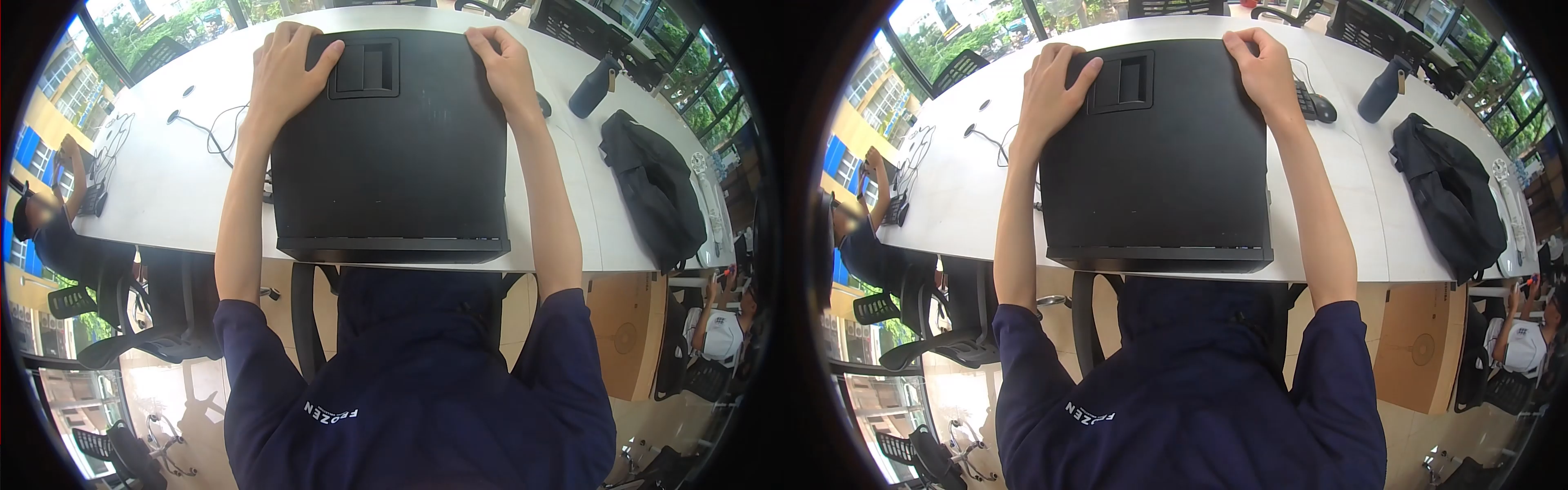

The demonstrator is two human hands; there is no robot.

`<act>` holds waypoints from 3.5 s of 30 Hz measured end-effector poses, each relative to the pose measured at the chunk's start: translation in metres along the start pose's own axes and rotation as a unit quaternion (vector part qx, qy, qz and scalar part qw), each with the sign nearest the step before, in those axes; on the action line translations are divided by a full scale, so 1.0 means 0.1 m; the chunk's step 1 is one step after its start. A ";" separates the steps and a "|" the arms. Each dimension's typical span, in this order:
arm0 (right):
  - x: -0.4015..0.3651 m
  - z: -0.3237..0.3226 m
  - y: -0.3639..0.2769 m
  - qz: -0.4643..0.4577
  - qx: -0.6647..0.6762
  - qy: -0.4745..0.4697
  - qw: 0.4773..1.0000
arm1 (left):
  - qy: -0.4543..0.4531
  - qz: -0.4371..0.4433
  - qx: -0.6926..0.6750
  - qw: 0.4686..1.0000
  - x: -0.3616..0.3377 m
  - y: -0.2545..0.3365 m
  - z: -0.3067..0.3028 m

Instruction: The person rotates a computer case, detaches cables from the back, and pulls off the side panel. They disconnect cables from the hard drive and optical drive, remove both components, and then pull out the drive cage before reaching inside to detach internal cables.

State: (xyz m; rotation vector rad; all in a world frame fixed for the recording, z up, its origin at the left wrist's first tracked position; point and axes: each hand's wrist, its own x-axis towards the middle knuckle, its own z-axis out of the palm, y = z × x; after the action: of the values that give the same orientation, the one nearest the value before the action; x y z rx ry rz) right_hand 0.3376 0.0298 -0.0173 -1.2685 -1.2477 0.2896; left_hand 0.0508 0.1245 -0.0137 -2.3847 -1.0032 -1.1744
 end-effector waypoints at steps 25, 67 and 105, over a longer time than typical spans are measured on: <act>-0.07 0.08 0.57 0.138 0.027 -0.079 0.987 | -0.111 -0.093 -0.046 0.988 -0.24 -0.02 0.41; -0.03 0.59 0.56 0.025 -0.442 -0.220 0.869 | -0.332 -0.125 -0.018 0.935 -0.11 -0.11 0.91; 0.00 0.59 0.51 0.068 -0.449 -0.253 0.854 | -0.352 -0.117 -0.041 0.928 -0.11 -0.12 0.94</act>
State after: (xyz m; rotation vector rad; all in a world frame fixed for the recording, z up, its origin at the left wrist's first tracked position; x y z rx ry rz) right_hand 0.3121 0.0800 -0.0708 -2.1848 -1.8525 0.1336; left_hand 0.0916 0.1785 -0.0809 -2.8839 -1.4983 -0.3899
